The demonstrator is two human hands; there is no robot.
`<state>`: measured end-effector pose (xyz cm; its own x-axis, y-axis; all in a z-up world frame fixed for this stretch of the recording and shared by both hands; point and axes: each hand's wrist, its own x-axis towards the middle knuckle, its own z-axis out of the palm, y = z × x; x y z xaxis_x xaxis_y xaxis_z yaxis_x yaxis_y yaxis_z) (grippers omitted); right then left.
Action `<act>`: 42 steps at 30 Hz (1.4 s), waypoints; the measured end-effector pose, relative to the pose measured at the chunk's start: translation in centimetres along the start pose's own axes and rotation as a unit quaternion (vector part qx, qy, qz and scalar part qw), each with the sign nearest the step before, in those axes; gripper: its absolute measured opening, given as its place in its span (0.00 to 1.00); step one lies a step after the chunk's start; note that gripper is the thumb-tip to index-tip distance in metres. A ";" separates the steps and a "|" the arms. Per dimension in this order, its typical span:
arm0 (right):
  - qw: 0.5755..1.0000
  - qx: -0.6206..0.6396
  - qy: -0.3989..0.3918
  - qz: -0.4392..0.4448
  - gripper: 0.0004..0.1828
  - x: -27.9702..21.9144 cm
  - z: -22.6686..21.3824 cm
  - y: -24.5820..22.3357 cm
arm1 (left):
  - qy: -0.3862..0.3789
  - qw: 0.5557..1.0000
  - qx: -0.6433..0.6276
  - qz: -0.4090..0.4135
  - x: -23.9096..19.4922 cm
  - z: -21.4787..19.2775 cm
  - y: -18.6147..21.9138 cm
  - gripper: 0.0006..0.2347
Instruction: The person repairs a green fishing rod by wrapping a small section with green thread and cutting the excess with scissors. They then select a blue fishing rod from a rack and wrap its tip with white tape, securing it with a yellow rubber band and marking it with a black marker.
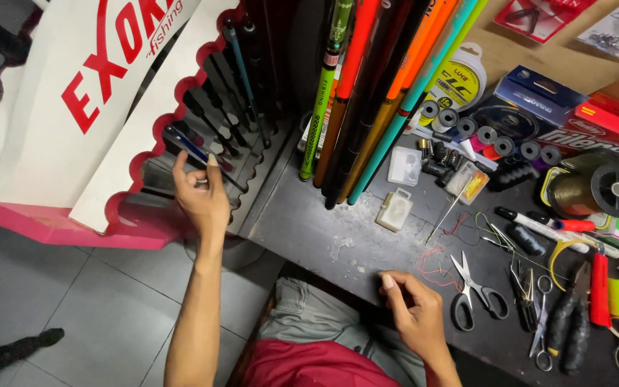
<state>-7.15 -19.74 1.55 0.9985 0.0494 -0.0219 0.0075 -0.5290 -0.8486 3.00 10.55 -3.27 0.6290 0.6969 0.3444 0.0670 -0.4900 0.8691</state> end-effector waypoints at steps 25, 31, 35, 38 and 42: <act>1.000 0.011 0.007 0.004 0.09 0.1 -0.1 -0.1 | 0.027 0.976 0.030 0.215 1.2 -0.8 3.6 0.07; 1.000 0.026 0.009 -0.006 0.09 0.0 -0.2 0.1 | 0.103 0.927 -0.003 0.360 0.7 -1.4 7.7 0.08; 0.999 0.031 0.006 -0.012 0.09 -0.1 -0.5 -0.1 | 0.125 0.910 -0.023 0.394 0.2 -2.0 9.5 0.08; 1.000 0.029 0.001 -0.008 0.09 -0.3 -0.5 0.4 | 0.088 0.904 -0.050 0.414 -0.3 -2.8 11.1 0.09; 0.999 0.043 -0.002 -0.012 0.09 -0.4 -0.8 0.3 | 0.058 0.876 -0.068 0.474 -0.4 -3.5 14.4 0.10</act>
<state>-7.53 -20.55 1.74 0.9979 0.0651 -0.0034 0.0266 -0.4535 -0.8908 1.00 5.09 10.37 0.2688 0.0629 0.9612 -0.5410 -0.8158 0.2047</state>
